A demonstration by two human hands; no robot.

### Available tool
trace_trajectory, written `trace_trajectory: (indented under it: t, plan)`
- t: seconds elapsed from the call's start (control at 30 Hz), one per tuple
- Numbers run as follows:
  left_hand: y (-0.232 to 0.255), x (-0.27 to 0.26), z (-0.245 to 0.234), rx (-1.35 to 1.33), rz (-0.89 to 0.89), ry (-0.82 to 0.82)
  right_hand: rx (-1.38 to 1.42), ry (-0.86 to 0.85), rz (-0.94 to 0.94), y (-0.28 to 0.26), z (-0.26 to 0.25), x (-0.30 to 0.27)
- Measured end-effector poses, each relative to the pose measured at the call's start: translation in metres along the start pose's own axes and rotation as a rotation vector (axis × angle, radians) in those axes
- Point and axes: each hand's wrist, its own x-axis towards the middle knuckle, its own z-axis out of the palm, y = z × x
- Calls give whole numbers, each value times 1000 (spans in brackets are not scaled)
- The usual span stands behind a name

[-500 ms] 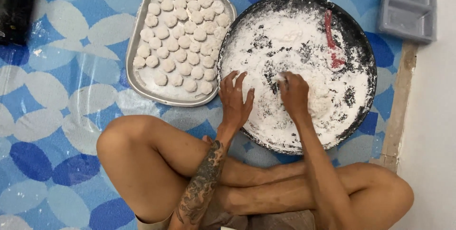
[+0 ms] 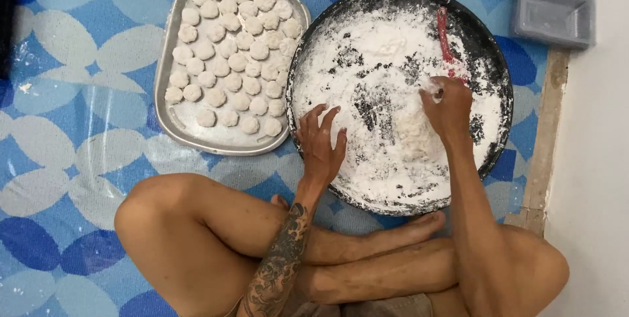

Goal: A person sits on the floor and rolls small pieces of dough into balls using flour to prevent sticking.

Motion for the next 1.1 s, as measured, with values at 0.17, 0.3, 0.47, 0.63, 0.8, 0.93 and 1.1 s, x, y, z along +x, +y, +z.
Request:
trace_trajectory:
  t: [0.17, 0.3, 0.47, 0.63, 0.8, 0.93, 1.1]
  plan:
    - [4, 0, -3, -6, -7, -9, -218, -91, -109, 44, 39, 21]
    - [6, 1, -6, -37, -4, -1, -297, -80, -183, 54, 48, 32]
    - [2, 9, -12, -167, 11, 71, 305, -74, 8, -49, 15, 2]
    - [-3, 14, -27, -193, -7, 113, 524, -197, -10, -111, 52, -33]
    - [-8, 11, -36, -150, -19, 166, -155, -164, -489, -118, 97, -59]
    - [-10, 8, -35, -144, -44, 175, -142, -295, -418, -111, 94, -68]
    - [-10, 7, -33, -140, -44, 174, -181, -225, -223, -85, 118, -45]
